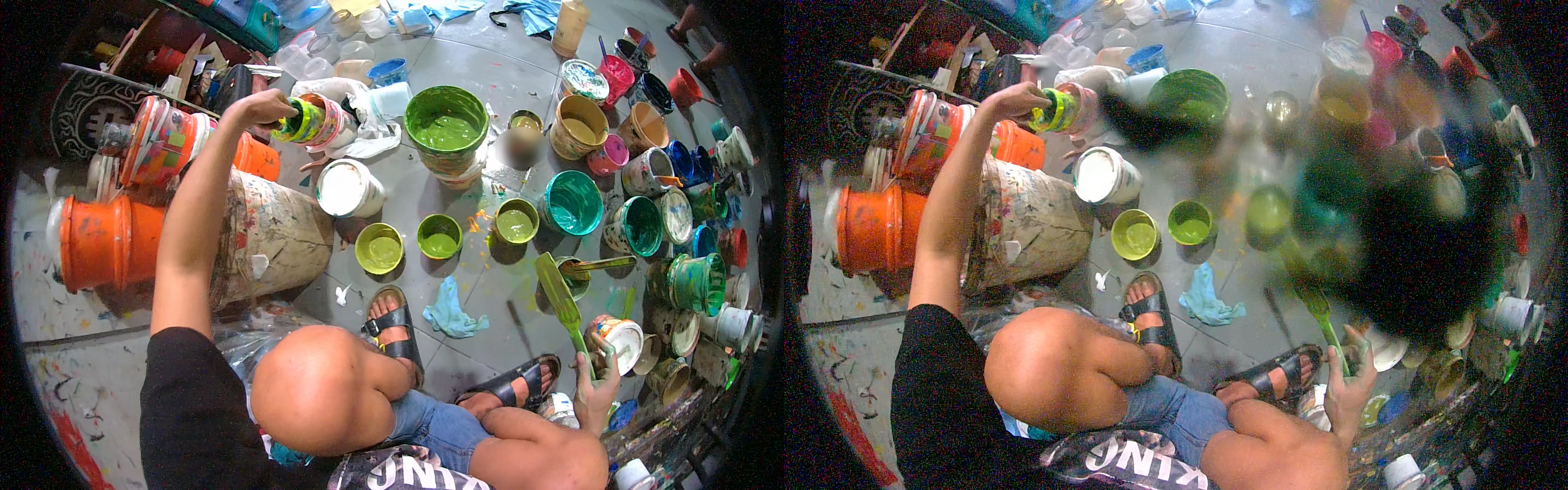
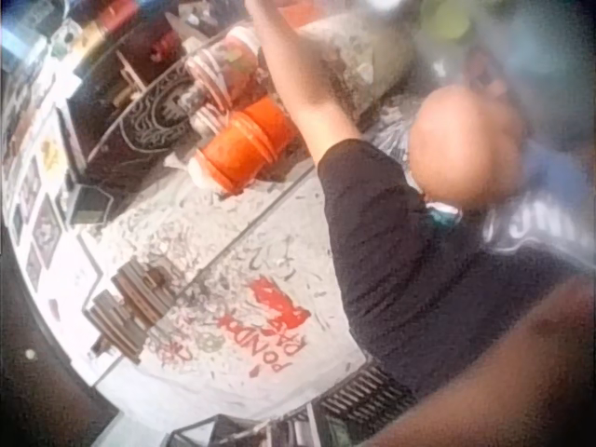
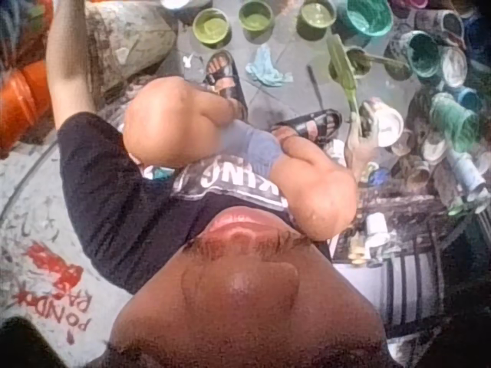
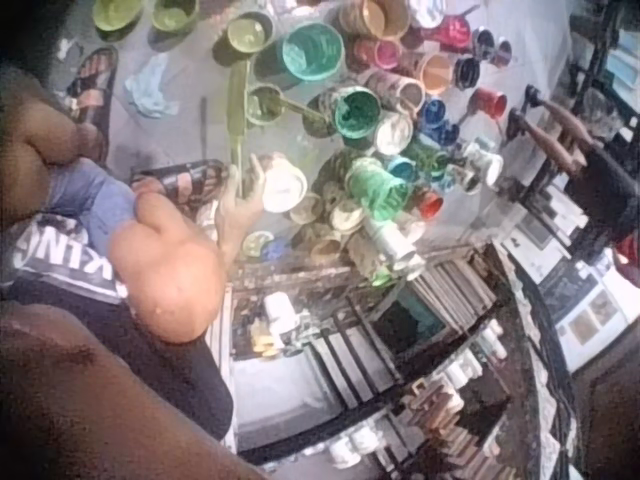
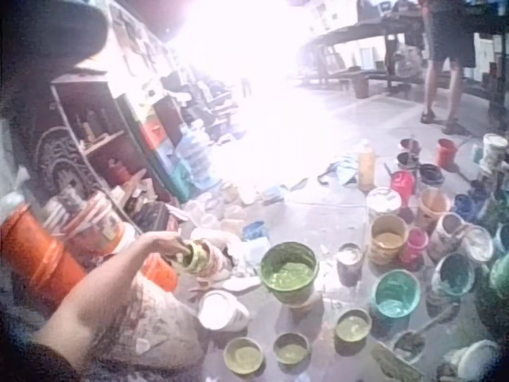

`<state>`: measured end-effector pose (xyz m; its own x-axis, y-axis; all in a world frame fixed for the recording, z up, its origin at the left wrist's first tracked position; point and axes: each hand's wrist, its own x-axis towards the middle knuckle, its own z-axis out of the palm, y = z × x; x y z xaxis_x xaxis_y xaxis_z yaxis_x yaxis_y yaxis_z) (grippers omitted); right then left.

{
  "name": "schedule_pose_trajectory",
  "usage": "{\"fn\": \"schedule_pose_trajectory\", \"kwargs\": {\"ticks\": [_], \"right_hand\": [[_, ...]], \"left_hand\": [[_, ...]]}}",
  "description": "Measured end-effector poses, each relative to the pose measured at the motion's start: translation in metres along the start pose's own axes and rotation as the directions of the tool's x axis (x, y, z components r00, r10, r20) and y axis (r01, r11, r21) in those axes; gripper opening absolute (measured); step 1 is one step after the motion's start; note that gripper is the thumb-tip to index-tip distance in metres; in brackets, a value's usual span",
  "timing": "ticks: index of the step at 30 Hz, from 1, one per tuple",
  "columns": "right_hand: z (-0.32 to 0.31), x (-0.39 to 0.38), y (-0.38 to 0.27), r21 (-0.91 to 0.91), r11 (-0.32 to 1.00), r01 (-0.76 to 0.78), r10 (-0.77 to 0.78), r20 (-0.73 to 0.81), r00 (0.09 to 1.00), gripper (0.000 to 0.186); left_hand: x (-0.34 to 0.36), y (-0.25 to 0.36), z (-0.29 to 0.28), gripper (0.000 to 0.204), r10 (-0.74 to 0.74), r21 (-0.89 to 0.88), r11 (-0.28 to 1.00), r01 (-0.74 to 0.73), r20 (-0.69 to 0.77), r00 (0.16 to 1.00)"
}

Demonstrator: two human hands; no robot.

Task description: The person sits on the floor and uses a plastic spatula to stir green ink in a small container before transferring it into a larger container among many others on the floor.

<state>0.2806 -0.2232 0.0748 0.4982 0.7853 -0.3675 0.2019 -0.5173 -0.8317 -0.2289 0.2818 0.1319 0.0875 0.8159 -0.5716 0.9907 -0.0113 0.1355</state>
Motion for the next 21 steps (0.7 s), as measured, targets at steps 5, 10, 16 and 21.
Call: {"fn": "schedule_pose_trajectory", "kwargs": {"ticks": [5,10,16,21], "right_hand": [[0.003,0.005,-0.007,0.004,1.000,-0.014,0.014,0.033,0.999,0.035],[0.007,0.011,-0.003,-0.012,1.000,0.029,-0.029,0.049,0.998,0.036],[0.017,0.016,-0.024,-0.051,0.997,0.065,-0.060,0.086,0.994,0.039],[0.019,0.015,-0.038,-0.005,0.999,0.031,-0.031,0.109,0.994,0.040]], "left_hand": [[-0.070,0.019,-0.036,0.037,0.054,0.000,0.999,-0.054,-0.051,0.997],[-0.108,0.011,-0.076,0.037,0.227,0.200,0.961,-0.190,-0.182,0.957],[-0.175,0.043,-0.094,0.036,0.300,0.240,0.946,-0.219,-0.388,0.871],[-0.200,0.037,-0.106,0.036,0.304,-0.005,0.913,-0.407,-0.658,0.689]]}}
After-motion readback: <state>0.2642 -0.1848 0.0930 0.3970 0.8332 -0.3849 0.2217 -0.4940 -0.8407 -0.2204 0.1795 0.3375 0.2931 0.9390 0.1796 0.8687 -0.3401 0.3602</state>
